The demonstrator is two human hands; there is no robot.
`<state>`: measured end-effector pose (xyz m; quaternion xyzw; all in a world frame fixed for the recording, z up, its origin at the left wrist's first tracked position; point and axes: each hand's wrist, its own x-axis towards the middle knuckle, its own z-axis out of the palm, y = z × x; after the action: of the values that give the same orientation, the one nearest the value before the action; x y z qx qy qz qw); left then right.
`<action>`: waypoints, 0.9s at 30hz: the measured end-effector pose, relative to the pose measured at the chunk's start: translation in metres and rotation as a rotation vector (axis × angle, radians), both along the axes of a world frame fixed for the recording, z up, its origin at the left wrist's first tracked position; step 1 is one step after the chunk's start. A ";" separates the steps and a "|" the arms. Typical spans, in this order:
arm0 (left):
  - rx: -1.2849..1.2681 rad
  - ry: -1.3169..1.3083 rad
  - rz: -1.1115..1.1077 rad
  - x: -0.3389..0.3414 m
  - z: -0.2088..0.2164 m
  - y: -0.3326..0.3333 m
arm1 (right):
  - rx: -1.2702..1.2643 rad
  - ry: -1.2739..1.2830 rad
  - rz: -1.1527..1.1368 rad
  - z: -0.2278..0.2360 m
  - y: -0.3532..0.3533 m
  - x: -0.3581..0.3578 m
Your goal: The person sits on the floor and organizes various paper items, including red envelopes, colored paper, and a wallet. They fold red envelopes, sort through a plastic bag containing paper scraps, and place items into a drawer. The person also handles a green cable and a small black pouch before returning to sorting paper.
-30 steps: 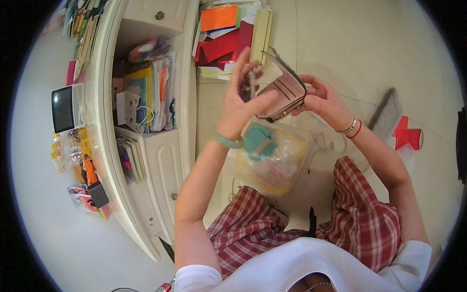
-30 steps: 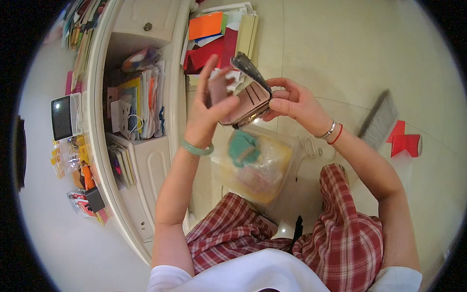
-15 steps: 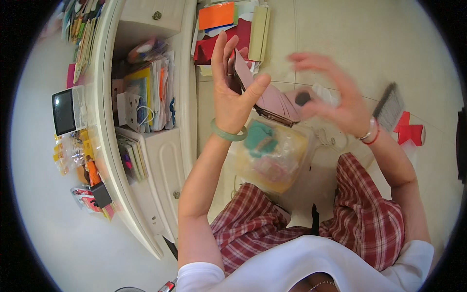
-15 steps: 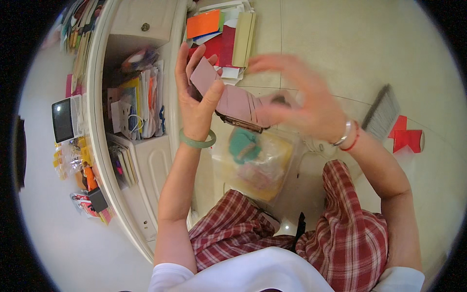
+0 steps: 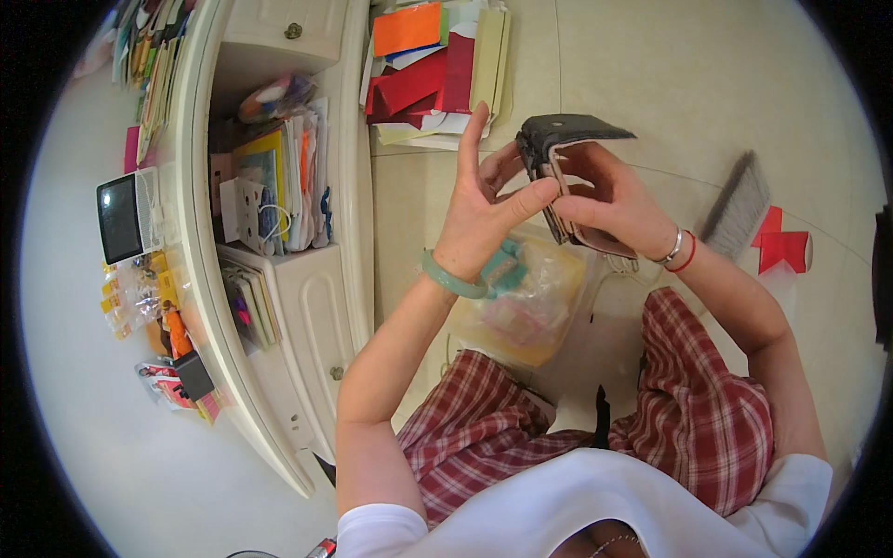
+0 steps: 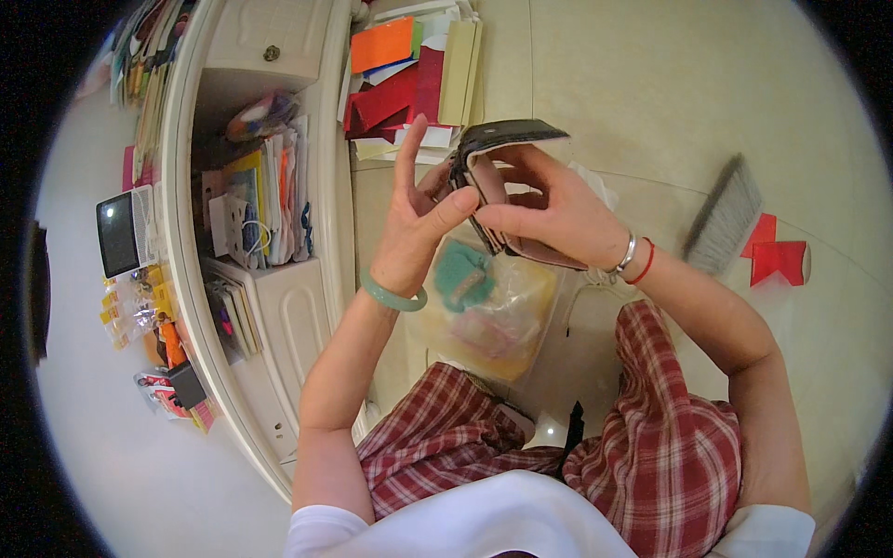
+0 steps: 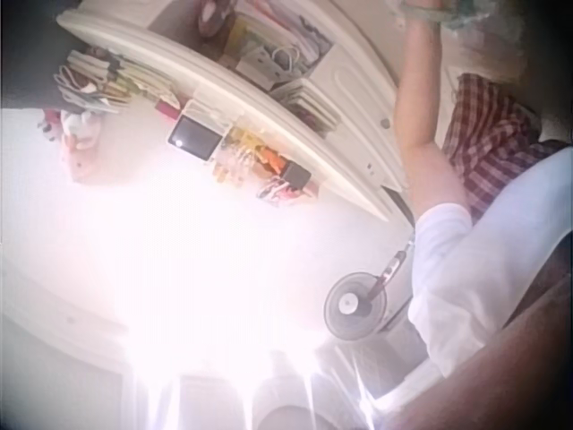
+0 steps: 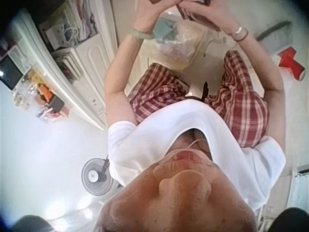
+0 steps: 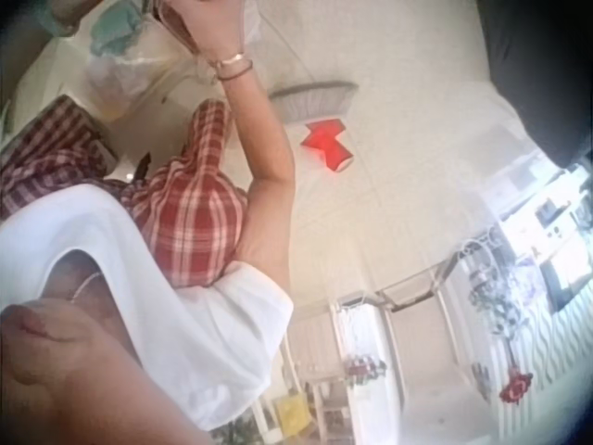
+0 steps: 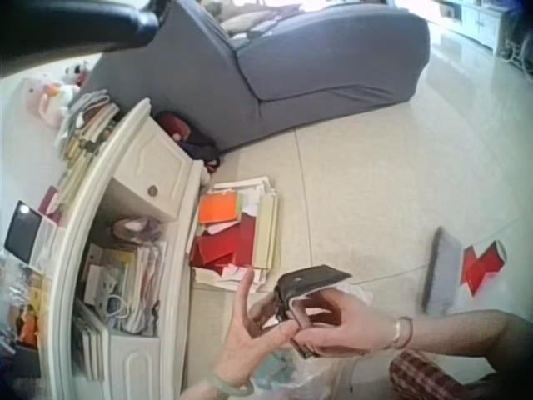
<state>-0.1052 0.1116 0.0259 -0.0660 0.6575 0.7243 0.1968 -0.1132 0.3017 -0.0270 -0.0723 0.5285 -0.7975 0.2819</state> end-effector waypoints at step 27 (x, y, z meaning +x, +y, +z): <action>-0.190 -0.089 0.153 -0.011 -0.008 -0.013 | -0.037 -0.131 -0.068 -0.021 0.040 -0.054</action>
<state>-0.1161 0.0990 0.0177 -0.1664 0.7067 0.6682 0.1626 -0.1671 0.3420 -0.0484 -0.0073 0.4962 -0.8193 0.2872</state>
